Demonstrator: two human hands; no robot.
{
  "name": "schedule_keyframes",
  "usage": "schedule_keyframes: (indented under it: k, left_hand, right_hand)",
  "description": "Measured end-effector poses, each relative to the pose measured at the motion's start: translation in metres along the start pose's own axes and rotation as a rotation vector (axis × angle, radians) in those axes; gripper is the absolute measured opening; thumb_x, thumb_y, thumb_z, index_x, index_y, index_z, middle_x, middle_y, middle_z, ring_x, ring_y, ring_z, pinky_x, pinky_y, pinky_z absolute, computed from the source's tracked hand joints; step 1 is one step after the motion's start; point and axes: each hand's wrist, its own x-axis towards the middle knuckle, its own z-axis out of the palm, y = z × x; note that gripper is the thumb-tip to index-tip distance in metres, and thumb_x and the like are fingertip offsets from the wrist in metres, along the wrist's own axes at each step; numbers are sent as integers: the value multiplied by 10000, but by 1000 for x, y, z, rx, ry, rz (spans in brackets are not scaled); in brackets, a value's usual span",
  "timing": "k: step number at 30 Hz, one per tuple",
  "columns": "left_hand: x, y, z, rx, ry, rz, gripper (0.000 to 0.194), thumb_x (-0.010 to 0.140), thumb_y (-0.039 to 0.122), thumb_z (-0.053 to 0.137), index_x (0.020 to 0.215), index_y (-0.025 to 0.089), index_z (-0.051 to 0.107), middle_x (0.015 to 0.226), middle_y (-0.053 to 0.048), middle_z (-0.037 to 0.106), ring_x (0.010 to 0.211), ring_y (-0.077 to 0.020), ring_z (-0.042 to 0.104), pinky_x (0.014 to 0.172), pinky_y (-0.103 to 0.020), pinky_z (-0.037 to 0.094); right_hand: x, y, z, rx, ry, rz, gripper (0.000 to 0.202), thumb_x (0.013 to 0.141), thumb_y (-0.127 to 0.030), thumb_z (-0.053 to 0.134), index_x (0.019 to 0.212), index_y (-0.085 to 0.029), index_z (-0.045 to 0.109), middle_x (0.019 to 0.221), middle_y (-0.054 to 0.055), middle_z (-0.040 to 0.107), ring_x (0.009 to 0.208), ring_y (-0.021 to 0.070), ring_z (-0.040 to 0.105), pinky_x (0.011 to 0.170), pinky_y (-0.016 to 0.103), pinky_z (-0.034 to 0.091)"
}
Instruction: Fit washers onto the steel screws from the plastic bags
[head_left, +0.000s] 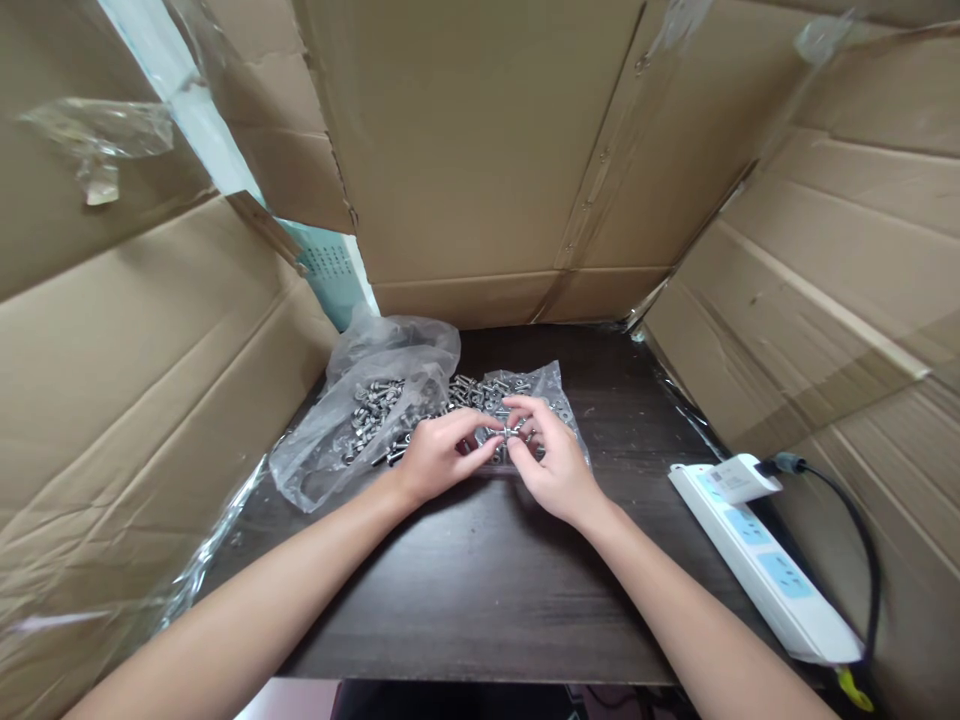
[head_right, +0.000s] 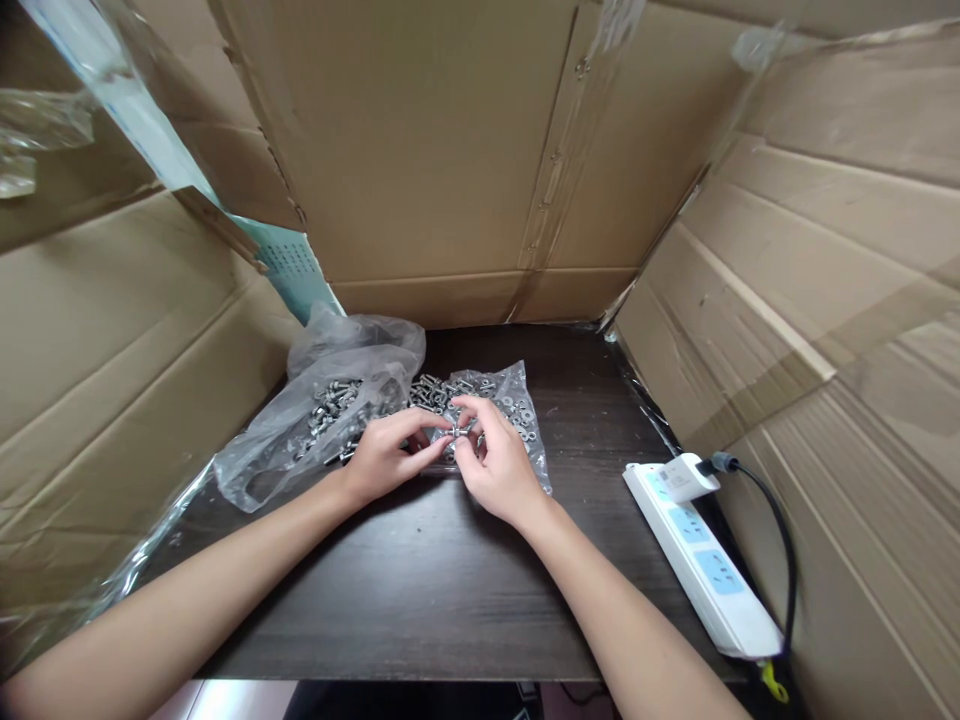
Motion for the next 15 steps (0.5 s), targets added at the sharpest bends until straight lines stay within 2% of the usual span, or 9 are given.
schedule_keyframes:
  k: [6,11,13,15]
  left_hand:
    - [-1,0,0,5,6,-2,110,964,222,678,1051,161,706,955,-50,774,597,-82,653,581,-181,542]
    - [-1,0,0,-10,11,-1,118,967,226,677,1062,163,711,999,-63,780,635,-88,668,595,-182,556]
    - [0,1,0,-12,16,1,115,968,225,678,1058,162,712,995,-62,781,627,-85,667,590,-179,554]
    - [0,1,0,-9,19,0,111,969,224,676,1054,161,711,988,-60,783,622,-85,667,591,-180,554]
  right_hand:
    - [1,0,0,-6,-45,53,283,981,-245,470,1246,-223,565,849,12,645,665,154,588,627,291,493]
    - [0,0,0,10,9,18,544,817,-145,565,1349,-232,492,1086,69,621,808,174,610,588,265,501]
    - [0,1,-1,15,17,23,490,859,-175,545,1344,-225,497,1077,69,621,824,177,614,603,270,505]
    - [1,1,-1,19,-1,46,371,945,-230,492,1315,-216,520,976,47,631,777,170,606,616,279,499]
